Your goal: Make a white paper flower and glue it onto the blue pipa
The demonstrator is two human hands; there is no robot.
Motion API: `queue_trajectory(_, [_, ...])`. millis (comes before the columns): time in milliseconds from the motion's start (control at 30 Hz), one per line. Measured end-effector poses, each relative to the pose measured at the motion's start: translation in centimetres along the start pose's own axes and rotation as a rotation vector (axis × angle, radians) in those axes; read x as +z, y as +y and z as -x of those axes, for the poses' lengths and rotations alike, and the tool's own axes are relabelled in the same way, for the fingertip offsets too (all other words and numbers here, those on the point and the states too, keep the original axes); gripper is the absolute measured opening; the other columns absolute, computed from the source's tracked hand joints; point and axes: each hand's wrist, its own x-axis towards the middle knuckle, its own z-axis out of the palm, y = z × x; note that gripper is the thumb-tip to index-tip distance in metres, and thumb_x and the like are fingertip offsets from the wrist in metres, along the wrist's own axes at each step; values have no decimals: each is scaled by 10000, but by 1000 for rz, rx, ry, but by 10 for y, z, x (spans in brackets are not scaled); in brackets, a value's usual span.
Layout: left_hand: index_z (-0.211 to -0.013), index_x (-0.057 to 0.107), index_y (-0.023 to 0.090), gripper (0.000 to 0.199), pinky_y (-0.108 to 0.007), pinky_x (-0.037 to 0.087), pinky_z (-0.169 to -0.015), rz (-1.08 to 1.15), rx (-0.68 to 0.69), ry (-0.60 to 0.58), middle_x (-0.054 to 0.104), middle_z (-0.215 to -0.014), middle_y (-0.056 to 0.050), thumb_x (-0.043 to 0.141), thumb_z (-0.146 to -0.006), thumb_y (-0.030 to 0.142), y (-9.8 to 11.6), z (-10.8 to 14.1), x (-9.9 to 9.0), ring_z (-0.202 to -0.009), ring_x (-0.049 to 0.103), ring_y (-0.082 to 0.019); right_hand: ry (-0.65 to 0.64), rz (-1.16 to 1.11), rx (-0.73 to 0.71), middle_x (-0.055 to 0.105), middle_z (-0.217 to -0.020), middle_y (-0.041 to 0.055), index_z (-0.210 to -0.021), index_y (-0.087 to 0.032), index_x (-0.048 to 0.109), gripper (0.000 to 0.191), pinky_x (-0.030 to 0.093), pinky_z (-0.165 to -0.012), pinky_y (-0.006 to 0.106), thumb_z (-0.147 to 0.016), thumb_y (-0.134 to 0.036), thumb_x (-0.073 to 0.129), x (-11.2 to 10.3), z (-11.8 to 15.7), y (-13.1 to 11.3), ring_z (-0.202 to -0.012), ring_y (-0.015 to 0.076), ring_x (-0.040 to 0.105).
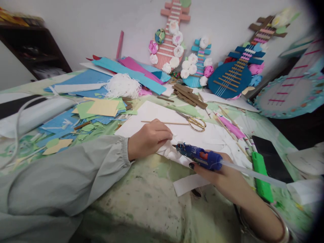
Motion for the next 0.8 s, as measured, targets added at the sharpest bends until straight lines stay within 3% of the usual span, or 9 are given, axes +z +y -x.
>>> queue_trajectory(300, [-777,604,153,200,-334,462,-751,-115,137,-88,718,-842,-83,451,-895,102,-3,-1,-1,-809,629,-168,-13,-8,2,557,-544,-6,-577,-214,557,155,323,-487,267,-728,-246,540,-3,1,0,-511,160,497])
queue_trajectory(800, [-730,575,141,215,-327,447,-764,-206,205,-146,691,-832,-83,457,-907,114,-2,-2,-3,-803,597,-169,-50,-16,15,634,-643,-1,-739,-182,646,112,350,-531,275,-759,-254,562,-4,1,1,-598,171,549])
